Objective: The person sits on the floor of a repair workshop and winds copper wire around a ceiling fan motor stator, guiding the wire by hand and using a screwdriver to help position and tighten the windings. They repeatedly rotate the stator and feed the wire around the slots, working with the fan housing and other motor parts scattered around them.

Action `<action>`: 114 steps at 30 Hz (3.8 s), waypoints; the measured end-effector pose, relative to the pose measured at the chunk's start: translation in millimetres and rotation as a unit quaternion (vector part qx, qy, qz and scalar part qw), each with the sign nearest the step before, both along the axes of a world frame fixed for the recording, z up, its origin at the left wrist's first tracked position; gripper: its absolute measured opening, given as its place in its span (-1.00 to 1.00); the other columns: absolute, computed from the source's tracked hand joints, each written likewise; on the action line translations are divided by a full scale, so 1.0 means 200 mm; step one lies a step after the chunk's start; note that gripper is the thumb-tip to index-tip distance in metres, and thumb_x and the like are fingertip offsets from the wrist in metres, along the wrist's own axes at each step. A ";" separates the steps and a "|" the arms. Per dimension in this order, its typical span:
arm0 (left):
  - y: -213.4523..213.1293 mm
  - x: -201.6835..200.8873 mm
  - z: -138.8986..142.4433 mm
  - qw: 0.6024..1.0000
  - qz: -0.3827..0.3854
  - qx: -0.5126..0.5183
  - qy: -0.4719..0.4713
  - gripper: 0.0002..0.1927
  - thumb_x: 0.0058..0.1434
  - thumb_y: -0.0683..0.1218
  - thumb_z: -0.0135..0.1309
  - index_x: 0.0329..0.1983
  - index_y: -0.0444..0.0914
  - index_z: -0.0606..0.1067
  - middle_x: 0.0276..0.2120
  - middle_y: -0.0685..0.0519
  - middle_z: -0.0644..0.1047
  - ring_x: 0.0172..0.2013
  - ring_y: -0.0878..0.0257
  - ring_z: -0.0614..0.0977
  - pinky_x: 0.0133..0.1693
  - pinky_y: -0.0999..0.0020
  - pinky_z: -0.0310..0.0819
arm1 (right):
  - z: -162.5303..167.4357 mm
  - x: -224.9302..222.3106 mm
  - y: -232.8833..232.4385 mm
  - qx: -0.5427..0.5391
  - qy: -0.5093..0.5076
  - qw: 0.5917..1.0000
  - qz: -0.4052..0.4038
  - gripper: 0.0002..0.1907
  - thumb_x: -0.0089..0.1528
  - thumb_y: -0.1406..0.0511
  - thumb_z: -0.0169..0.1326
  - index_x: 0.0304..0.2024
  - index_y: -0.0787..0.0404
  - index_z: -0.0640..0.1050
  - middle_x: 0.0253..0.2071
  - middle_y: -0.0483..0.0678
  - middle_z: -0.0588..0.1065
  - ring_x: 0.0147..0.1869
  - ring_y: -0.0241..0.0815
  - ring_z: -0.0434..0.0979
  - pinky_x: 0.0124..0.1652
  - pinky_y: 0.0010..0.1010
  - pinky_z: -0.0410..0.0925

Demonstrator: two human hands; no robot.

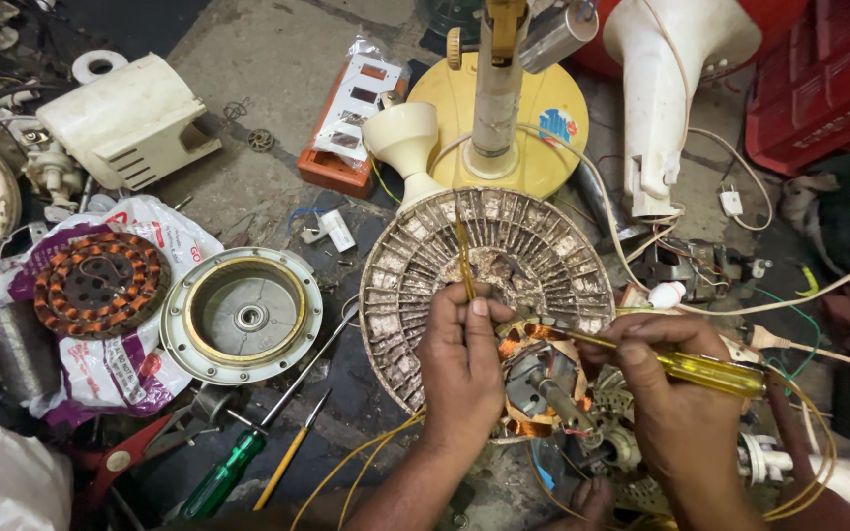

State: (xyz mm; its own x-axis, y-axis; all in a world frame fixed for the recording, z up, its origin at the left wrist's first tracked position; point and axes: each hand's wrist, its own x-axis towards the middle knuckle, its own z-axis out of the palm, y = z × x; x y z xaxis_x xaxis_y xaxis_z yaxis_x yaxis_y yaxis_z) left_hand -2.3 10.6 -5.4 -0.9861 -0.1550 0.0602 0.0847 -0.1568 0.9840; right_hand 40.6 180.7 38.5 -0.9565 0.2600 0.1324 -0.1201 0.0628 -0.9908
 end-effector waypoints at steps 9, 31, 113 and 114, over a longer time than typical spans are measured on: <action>0.04 0.00 -0.02 0.999 0.001 0.045 0.001 -0.87 0.50 -0.19 -0.16 -0.01 -0.32 0.39 -0.31 0.06 0.56 -0.26 0.38 0.56 -0.15 0.44 0.48 | 0.27 -0.20 0.04 0.322 -0.052 0.937 0.122 -0.82 0.28 0.39 0.06 -0.08 0.27 0.59 -0.23 0.03 0.58 -0.20 -0.10 0.59 -0.19 -0.20 0.45; 0.05 -0.01 0.01 1.000 -0.001 0.003 0.009 -0.89 0.50 -0.19 -0.18 -0.06 -0.31 0.38 -0.34 0.04 0.56 -0.28 0.33 0.61 -0.21 0.39 0.53 | 0.38 -0.51 0.01 0.476 -0.078 0.748 0.456 -0.56 0.11 0.39 0.20 0.07 0.08 0.62 -0.12 -0.12 0.62 -0.08 -0.09 0.67 -0.11 -0.22 0.45; 0.02 -0.01 0.02 1.000 -0.013 -0.001 0.001 -0.87 0.50 -0.19 -0.19 -0.02 -0.31 0.37 -0.31 0.05 0.57 -0.24 0.35 0.61 -0.17 0.41 0.53 | 0.06 -0.12 0.04 0.017 0.011 0.990 0.142 -0.81 0.31 0.43 0.08 -0.05 0.25 0.40 -0.02 0.15 0.51 -0.07 -0.20 0.60 -0.26 -0.46 0.51; 0.02 -0.01 0.01 1.000 -0.012 -0.003 0.004 -0.88 0.50 -0.20 -0.19 -0.02 -0.31 0.37 -0.30 0.04 0.57 -0.23 0.34 0.62 -0.16 0.41 0.54 | 0.06 -0.12 0.04 0.033 0.010 0.989 0.141 -0.81 0.31 0.43 0.08 -0.05 0.25 0.40 -0.02 0.14 0.50 -0.07 -0.21 0.59 -0.24 -0.46 0.50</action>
State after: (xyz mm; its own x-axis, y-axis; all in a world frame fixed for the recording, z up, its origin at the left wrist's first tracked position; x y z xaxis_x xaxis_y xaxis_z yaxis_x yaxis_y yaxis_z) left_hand -3.6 14.1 -2.5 -0.9891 -0.1302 0.0681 0.0880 -0.1533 0.9842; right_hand 17.1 189.5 51.0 -0.9867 -0.0261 0.1603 -0.1620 0.0879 -0.9829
